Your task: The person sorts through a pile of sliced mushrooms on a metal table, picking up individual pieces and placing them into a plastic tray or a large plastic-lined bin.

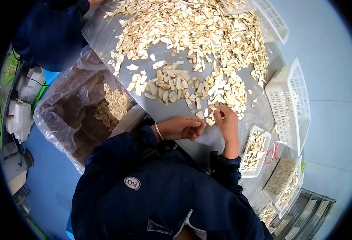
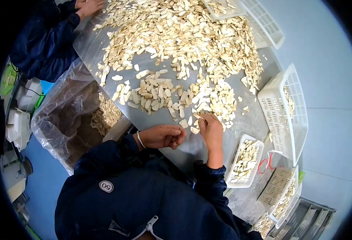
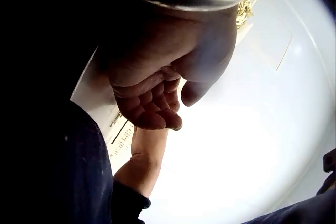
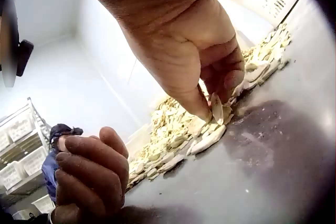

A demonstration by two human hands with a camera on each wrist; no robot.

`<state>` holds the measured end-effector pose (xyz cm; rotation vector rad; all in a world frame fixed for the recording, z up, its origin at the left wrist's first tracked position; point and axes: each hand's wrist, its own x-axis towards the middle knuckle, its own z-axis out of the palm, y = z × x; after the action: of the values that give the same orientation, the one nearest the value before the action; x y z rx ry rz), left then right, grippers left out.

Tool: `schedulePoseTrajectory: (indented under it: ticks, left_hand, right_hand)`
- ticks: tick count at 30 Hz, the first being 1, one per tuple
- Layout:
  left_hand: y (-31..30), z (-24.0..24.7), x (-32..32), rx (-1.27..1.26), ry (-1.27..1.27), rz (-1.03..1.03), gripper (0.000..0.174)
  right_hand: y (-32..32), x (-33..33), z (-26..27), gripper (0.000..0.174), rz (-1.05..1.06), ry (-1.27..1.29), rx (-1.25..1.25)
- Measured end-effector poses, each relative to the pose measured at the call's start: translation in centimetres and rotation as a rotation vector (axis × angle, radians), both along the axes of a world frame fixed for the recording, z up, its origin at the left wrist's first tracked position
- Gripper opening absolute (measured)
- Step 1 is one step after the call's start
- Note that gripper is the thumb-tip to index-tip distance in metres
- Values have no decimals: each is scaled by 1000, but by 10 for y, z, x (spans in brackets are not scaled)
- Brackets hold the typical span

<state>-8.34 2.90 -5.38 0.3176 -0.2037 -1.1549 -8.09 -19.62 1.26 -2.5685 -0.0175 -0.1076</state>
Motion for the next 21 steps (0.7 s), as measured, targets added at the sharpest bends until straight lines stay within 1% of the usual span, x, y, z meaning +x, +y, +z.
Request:
schedulePoseTrajectory:
  ticks: [3, 6, 7, 9, 10, 13, 14, 17, 18, 21]
  left_hand:
    - [0, 1, 0, 4, -6, 4, 24]
    - [0, 0, -1, 5, 3, 7, 24]
    - [0, 0, -1, 4, 9, 5, 24]
    - [1, 4, -2, 33, 10, 10, 23]
    - [1, 6, -1, 46, 9, 11, 24]
    - [-1, 3, -2, 41, -44, 18, 26]
    - [0, 0, -2, 28, -56, -11, 26]
    - [2, -8, -2, 10, -66, -83, 28]
    - [3, -8, -3, 16, -52, -96, 28]
    - [4, -8, -3, 8, -44, -92, 28]
  right_hand:
    - [1, 3, 7, 15, -10, 38, -41]
    - [15, 4, 30, 16, -118, 111, 448]
    - [18, 6, 33, 24, -122, 49, 591]
    - [0, 9, 32, 17, -156, -14, 574]
    - [-9, 8, 35, 15, -175, -7, 433]
    - [-13, -5, 40, 16, -182, 136, 77]
    - [-19, -11, 28, 18, -154, 136, 66]
    - [0, -24, 29, 19, -116, 300, 33]
    - [6, -26, 25, 20, -130, 311, 1]
    - [10, -31, 7, 21, -62, 224, -51]
